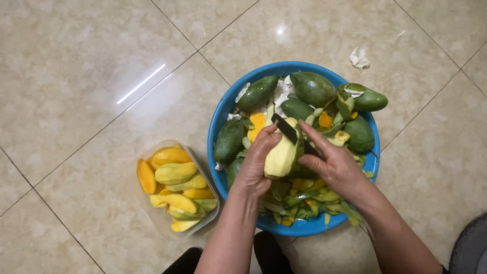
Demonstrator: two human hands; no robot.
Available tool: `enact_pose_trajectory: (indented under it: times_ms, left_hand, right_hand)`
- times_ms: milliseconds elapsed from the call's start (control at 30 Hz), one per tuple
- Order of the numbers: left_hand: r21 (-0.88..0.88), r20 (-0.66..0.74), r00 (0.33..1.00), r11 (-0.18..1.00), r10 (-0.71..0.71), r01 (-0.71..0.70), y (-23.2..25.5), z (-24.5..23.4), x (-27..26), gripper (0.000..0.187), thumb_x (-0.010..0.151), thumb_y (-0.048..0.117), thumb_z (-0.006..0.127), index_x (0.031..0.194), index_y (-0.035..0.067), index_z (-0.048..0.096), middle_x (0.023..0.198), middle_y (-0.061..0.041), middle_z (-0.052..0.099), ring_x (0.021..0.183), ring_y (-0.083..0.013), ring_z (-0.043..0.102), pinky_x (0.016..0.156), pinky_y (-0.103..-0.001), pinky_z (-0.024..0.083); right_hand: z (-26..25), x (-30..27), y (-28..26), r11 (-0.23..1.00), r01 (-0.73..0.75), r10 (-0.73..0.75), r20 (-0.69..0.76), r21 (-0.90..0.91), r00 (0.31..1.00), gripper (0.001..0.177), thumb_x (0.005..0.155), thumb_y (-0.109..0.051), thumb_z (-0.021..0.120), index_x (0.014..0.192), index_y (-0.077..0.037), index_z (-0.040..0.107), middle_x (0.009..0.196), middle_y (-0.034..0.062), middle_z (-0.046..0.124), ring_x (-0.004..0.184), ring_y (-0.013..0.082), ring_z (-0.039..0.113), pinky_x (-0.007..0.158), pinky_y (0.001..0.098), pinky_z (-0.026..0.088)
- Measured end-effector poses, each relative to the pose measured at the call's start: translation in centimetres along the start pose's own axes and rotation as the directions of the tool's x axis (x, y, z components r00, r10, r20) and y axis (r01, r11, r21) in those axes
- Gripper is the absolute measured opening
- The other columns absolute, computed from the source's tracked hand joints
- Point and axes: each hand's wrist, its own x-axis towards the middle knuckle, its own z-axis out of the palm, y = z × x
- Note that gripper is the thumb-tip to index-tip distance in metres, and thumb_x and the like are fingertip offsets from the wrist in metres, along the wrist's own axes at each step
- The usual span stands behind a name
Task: Peeling and slicing green mangoes using a knife
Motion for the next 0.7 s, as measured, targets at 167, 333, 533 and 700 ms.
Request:
enact_pose_trajectory:
  times_ms: [167,333,533,700]
  left_hand:
    - [0.064,0.087,0.995,0.997,-0.039,0.033,1.1,-0.5,-0.1,0.070,0.081,0.029,0.082,0.142,0.006,0.057,0.114,-0.026,0.072,0.090,-0.0321,0.075,0.080,-0.046,0.065]
    - [0.116,0.197,0.977,0.992,-0.078,0.055,0.3,0.7,-1.5,0.079,0.079,0.027,0.084,0.148,0.004,0.053,0.119,-0.028,0.070,0.095,-0.0334,0.075,0.085,-0.048,0.065]
    - [-0.108,0.255,0.951,0.972,-0.174,0.207,0.4,-0.3,-1.5,0.069,0.078,0.024,0.081,0.141,0.001,0.063,0.111,-0.024,0.076,0.092,-0.0274,0.079,0.081,-0.041,0.067]
    - [-0.279,0.146,0.943,0.903,-0.297,0.328,-0.5,-2.5,1.7,0.056,0.096,0.050,0.063,0.117,-0.001,0.070,0.095,-0.032,0.073,0.073,-0.0449,0.075,0.056,-0.048,0.061]
  right_hand:
    - [0.3,0.0,2.3,0.999,-0.002,0.002,0.004,0.034,1.000,0.075,0.087,-0.041,0.074,0.157,-0.034,0.050,0.148,0.0105,0.062,0.139,0.0385,0.051,0.114,0.0547,0.042]
    - [0.0,2.8,2.3,0.895,-0.005,0.007,-0.003,0.445,1.000,0.077,0.089,-0.053,0.068,0.155,-0.018,0.053,0.046,0.0167,0.054,0.030,0.0229,0.049,0.038,0.0304,0.047]
    - [2.1,4.5,10.6,0.609,-0.383,0.356,0.192,0.695,0.915,0.062,0.099,-0.067,0.059,0.127,-0.012,0.065,0.061,0.0134,0.052,0.035,0.0210,0.043,0.031,0.0334,0.038]
    - [2.8,-0.5,12.5,0.428,-0.400,0.255,0.316,0.810,0.914,0.053,0.110,-0.052,0.047,0.116,-0.001,0.057,0.059,0.0089,0.037,0.034,0.0182,0.035,0.027,0.0309,0.030]
